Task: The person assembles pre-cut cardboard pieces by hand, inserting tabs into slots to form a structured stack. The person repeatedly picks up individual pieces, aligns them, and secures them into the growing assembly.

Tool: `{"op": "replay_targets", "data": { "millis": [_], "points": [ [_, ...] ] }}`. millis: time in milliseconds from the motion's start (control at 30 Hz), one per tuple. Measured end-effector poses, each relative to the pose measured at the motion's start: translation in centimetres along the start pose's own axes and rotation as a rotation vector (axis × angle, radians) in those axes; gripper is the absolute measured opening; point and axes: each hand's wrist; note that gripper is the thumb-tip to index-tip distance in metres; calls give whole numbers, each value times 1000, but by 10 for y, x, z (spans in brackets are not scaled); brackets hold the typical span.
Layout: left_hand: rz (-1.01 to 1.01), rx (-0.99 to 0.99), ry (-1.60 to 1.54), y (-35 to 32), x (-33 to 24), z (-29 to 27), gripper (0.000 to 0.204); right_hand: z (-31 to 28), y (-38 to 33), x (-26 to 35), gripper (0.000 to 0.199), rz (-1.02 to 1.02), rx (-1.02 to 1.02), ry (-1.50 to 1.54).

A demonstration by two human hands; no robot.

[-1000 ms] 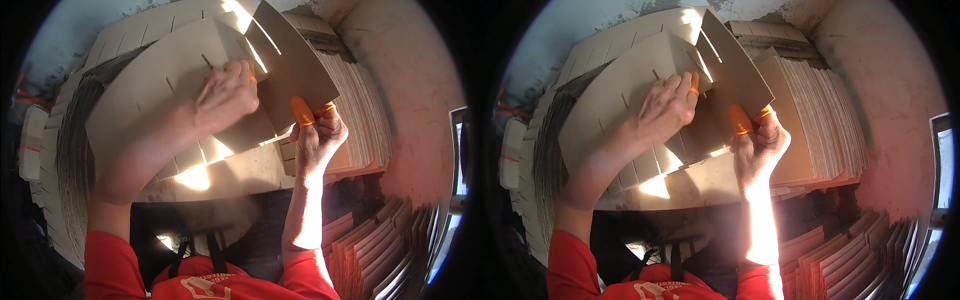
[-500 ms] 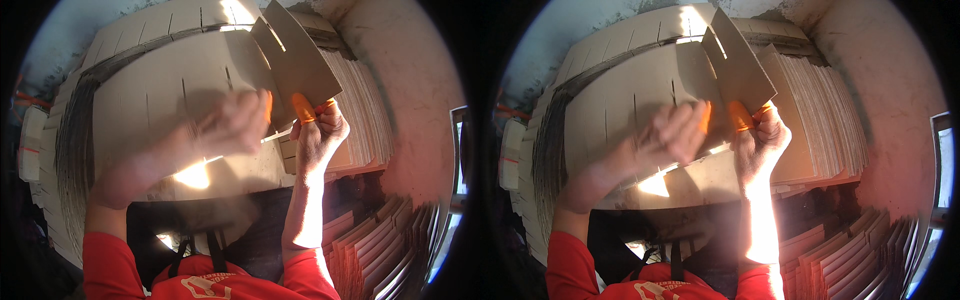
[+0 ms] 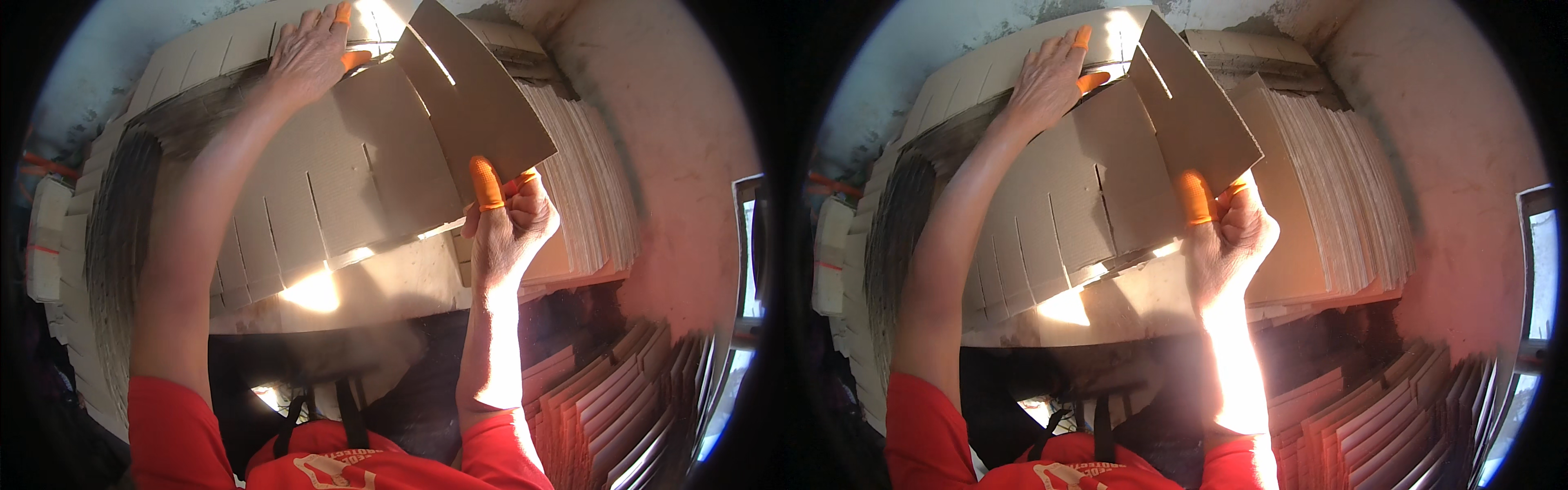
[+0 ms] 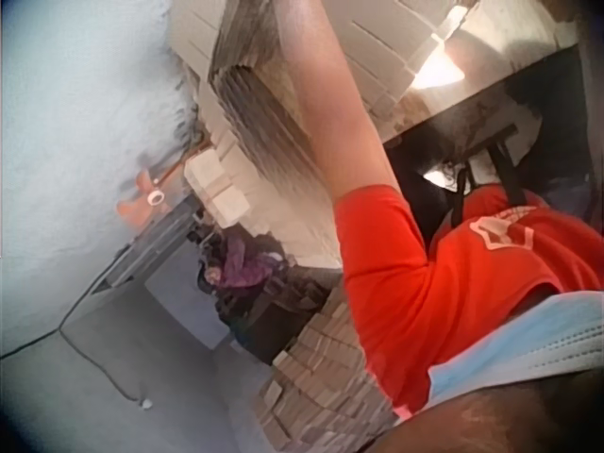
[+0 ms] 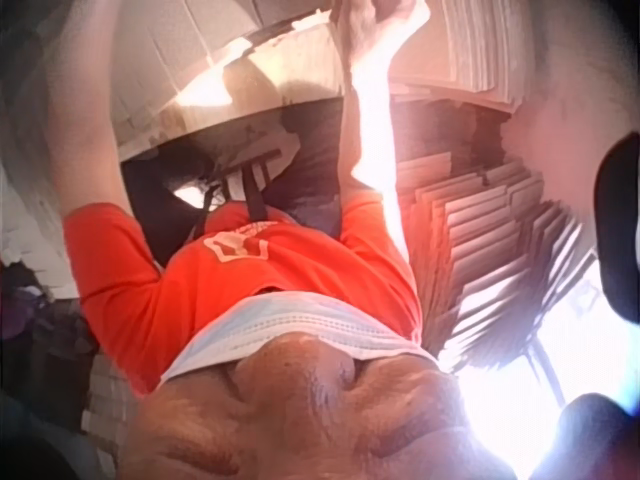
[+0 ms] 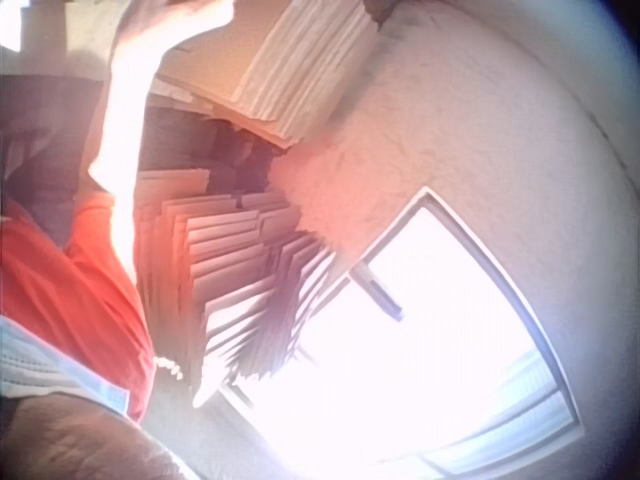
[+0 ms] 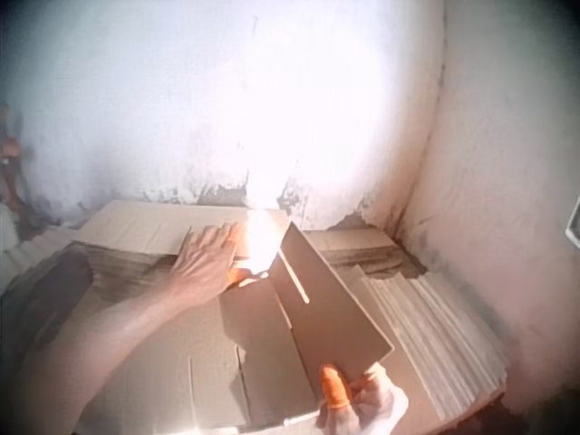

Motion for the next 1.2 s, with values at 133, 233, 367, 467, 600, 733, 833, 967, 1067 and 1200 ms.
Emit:
{"op": "replay_targets", "data": {
  "millis": [133, 233, 367, 467, 600, 733, 833, 967, 1067, 1200],
  "points": [
    [152, 211, 187, -7, 19, 43, 22, -1, 2, -1, 11, -23, 17, -19],
    [186, 163, 129, -3, 23, 39, 11, -4, 3, -1, 11, -9, 15, -27],
    [148, 14, 30, 5, 20, 29, 16, -1, 1, 0, 8, 16, 5, 36],
    [-31, 98, -77, 9, 12, 18, 8, 3, 1, 2, 10, -24, -28, -6],
    [-119, -59, -281, 15, 32, 28, 15, 4, 1, 1, 8, -40, -4, -18],
    [72, -211, -233, 26, 39, 22, 29, 4, 0, -4, 10, -62, -2, 11],
    [181, -153, -80, 32, 29, 7, 37, 2, -2, -5, 15, -91, 15, -21],
    [168, -34, 58, 26, 8, -13, 40, 5, -3, 1, 21, -40, 22, 13],
    [274, -192, 46, 17, -4, -19, 15, 5, -3, 0, 21, -37, 28, 63],
    [204, -40, -21, 4, -23, -36, 42, 5, -4, -2, 18, -70, 36, 84]
  ]
}}
Point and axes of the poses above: each hand's wrist, its own y-axis towards the middle knuckle, its own z-axis out of the palm, x = y × z, and after that the axes turned 5 degrees about -x, right-handed
